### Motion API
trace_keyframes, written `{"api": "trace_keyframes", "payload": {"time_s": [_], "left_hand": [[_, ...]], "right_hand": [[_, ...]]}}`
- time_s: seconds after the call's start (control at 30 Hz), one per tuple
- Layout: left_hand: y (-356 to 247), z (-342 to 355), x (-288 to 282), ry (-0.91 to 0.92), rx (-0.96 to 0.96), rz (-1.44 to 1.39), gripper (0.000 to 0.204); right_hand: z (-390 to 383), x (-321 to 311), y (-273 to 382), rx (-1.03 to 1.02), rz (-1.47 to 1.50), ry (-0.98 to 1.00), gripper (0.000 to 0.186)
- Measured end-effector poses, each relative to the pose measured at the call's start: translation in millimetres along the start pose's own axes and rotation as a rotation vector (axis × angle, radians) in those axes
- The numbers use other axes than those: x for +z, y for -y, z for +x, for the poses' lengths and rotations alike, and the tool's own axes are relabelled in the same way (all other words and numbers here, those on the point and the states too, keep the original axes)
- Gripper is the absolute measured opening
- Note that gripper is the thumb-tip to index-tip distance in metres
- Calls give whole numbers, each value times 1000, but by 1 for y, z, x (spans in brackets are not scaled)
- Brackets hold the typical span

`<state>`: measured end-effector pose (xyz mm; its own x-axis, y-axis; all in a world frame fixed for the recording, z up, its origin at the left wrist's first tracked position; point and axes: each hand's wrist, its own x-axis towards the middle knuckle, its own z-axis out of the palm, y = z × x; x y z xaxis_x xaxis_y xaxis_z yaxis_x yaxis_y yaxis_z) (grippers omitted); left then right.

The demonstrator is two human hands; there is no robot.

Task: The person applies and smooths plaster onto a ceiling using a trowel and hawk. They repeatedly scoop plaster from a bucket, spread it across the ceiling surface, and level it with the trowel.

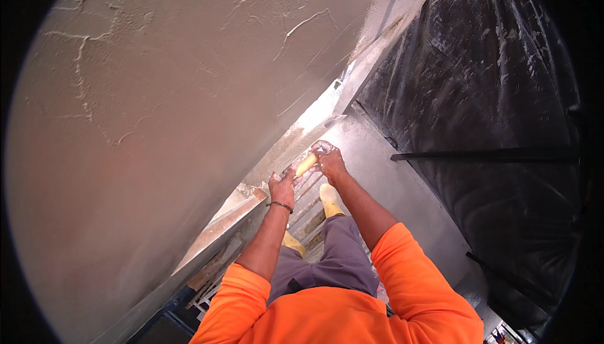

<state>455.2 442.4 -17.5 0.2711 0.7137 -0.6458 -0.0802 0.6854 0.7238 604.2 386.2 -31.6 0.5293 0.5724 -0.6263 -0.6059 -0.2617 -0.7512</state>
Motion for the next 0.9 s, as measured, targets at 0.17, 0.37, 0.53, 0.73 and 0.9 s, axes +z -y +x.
{"api": "trace_keyframes", "payload": {"time_s": [0.17, 0.37, 0.53, 0.73, 0.9], "left_hand": [[15, 71, 9, -29, -25, 0, 26], [4, 92, 30, -21, -74, 18, 26], [-16, 69, 42, 37, -5, -24, 28], [-75, 9, 72, 60, 63, -57, 29], [-146, -57, 105, 123, 150, -123, 31]], "right_hand": [[87, -2, -23, -96, -250, 13, 32], [124, -5, -1, -138, -294, 100, 35], [102, -3, 32, -211, -365, 111, 37], [33, 14, 124, -57, -145, 76, 29], [-29, 31, 212, -159, -86, 178, 12]]}}
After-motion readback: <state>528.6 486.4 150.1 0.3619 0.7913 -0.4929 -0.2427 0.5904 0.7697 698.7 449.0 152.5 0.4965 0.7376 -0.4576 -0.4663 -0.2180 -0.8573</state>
